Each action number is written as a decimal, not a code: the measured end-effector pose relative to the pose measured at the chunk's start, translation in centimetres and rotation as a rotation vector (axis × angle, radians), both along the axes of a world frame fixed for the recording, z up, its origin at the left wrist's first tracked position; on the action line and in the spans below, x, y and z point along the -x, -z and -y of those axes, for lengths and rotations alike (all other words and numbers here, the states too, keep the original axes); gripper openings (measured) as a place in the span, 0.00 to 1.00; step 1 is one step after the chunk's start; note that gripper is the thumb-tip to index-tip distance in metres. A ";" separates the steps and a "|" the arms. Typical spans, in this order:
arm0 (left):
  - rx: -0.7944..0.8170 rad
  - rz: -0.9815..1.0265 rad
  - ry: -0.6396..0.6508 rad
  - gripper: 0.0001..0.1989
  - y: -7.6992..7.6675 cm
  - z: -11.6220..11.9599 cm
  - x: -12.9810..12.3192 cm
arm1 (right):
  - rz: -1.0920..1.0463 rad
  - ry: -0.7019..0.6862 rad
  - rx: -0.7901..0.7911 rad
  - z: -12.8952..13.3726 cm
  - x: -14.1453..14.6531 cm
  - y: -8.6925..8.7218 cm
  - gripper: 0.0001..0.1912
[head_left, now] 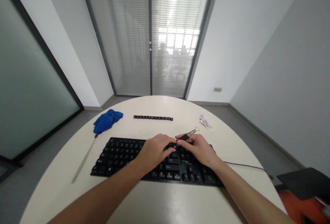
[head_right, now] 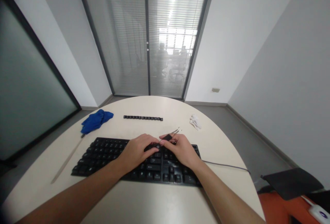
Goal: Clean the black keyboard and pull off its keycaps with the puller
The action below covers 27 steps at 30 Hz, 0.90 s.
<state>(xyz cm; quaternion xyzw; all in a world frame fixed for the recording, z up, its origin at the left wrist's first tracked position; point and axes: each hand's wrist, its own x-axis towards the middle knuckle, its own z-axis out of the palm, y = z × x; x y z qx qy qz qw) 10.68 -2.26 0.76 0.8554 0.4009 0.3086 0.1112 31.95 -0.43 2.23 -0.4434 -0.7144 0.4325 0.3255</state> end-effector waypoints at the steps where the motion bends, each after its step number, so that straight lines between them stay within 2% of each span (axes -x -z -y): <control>1: -0.004 -0.003 0.001 0.09 0.0 0.0 0.0 | -0.008 0.000 0.006 -0.1 -0.1 0.1 0.19; 7: -0.033 -0.018 0.043 0.09 -0.2 0.2 0.0 | -0.049 0.006 0.055 -0.4 -0.3 0.6 0.21; 17: -0.081 -0.041 0.077 0.11 0.2 0.1 0.1 | -0.070 0.014 0.066 -0.2 -0.1 0.5 0.24; 22: -0.076 0.009 0.118 0.10 0.1 0.1 0.2 | -0.071 -0.022 0.076 -0.3 -0.1 0.6 0.24; 24: -0.084 0.038 0.108 0.10 0.0 0.1 0.2 | -0.110 0.009 0.048 -0.4 -0.2 0.7 0.23; 27: -0.058 0.051 0.018 0.09 0.0 0.1 0.1 | -0.119 0.115 -0.022 -0.4 -0.2 0.8 0.22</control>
